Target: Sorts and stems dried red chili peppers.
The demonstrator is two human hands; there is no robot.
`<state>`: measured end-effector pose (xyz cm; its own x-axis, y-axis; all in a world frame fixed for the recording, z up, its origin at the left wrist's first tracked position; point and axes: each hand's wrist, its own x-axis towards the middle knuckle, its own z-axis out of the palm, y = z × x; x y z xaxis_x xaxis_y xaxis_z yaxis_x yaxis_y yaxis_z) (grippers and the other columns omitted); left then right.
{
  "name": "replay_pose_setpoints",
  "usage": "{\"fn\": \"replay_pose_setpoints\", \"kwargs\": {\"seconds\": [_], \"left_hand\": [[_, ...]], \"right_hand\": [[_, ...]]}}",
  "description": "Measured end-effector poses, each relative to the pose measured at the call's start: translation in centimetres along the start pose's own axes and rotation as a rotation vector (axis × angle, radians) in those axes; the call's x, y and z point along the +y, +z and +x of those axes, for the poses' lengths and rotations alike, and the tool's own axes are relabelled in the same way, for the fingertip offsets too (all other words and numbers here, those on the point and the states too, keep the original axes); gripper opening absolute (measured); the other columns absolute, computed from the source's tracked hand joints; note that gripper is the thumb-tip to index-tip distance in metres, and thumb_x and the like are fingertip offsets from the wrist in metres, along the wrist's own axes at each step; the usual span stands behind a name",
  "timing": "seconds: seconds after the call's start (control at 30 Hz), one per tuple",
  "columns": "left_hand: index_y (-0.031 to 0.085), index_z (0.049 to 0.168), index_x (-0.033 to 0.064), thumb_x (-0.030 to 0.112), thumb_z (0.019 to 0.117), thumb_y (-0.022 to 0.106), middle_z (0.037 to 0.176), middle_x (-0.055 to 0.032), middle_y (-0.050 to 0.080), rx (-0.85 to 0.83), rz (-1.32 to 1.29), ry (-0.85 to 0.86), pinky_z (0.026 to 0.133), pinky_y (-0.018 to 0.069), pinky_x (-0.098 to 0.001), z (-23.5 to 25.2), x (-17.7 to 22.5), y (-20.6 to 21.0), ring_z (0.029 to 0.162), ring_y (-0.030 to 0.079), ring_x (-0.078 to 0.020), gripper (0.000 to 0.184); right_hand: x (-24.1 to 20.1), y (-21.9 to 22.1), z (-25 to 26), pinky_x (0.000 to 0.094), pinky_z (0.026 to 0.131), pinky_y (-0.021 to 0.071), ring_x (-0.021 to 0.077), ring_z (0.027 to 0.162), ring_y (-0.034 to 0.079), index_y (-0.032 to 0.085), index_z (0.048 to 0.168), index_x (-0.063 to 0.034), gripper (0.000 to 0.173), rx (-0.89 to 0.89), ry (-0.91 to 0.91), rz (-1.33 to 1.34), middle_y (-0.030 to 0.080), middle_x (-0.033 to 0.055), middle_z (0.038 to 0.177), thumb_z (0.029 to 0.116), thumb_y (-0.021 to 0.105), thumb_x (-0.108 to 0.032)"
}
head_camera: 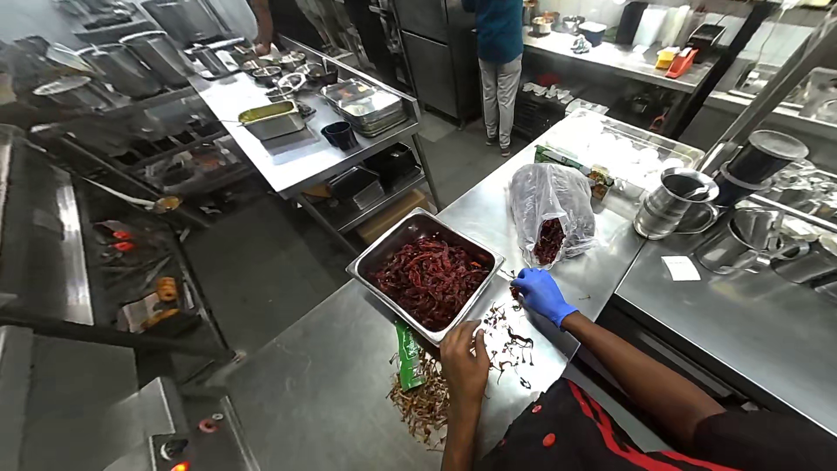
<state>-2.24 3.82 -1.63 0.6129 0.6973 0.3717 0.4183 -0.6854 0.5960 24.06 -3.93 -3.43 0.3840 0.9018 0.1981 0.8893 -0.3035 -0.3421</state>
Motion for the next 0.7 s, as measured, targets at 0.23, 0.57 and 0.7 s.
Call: {"fn": "replay_pose_setpoints", "kwargs": {"seconds": [0.23,0.57,0.7], "left_hand": [[0.078,0.111,0.0232,0.03,0.1014,0.057,0.109,0.0076,0.074,-0.049,-0.027,0.007,0.098,0.0546,-0.04,-2.0,0.0,1.2,0.106,0.068,-0.0096,0.024],[0.056,0.147,0.024,0.024,0.0964,0.071,0.149,0.0041,0.054,-0.051,-0.583,0.019,0.096,0.0611,-0.0392,2.0,5.4,0.1,0.117,0.066,-0.0136,0.053],[0.074,0.12,0.0184,0.013,0.0942,0.073,0.118,0.0026,0.071,0.031,-0.671,0.052,0.087,0.0638,-0.0371,3.3,6.9,-0.8,0.1,0.071,-0.0146,0.026]], "right_hand": [[0.3,0.1,1.8,0.0533,0.083,0.0541,0.0325,0.097,0.065,0.073,0.094,-0.0115,0.008,-0.116,0.054,-0.082,0.067,0.0121,0.102,0.0871,0.07,-0.014],[-7.0,-9.2,-2.5,0.0362,0.077,0.055,0.017,0.082,0.064,0.069,0.097,-0.0066,0.01,-0.242,0.206,1.023,0.067,0.0066,0.089,0.0969,0.065,-0.016],[-9.2,-12.2,-3.8,0.0339,0.073,0.0536,0.0176,0.08,0.062,0.066,0.102,-0.0072,0.011,-0.297,0.179,1.091,0.065,0.0077,0.09,0.0996,0.059,-0.016]]}}
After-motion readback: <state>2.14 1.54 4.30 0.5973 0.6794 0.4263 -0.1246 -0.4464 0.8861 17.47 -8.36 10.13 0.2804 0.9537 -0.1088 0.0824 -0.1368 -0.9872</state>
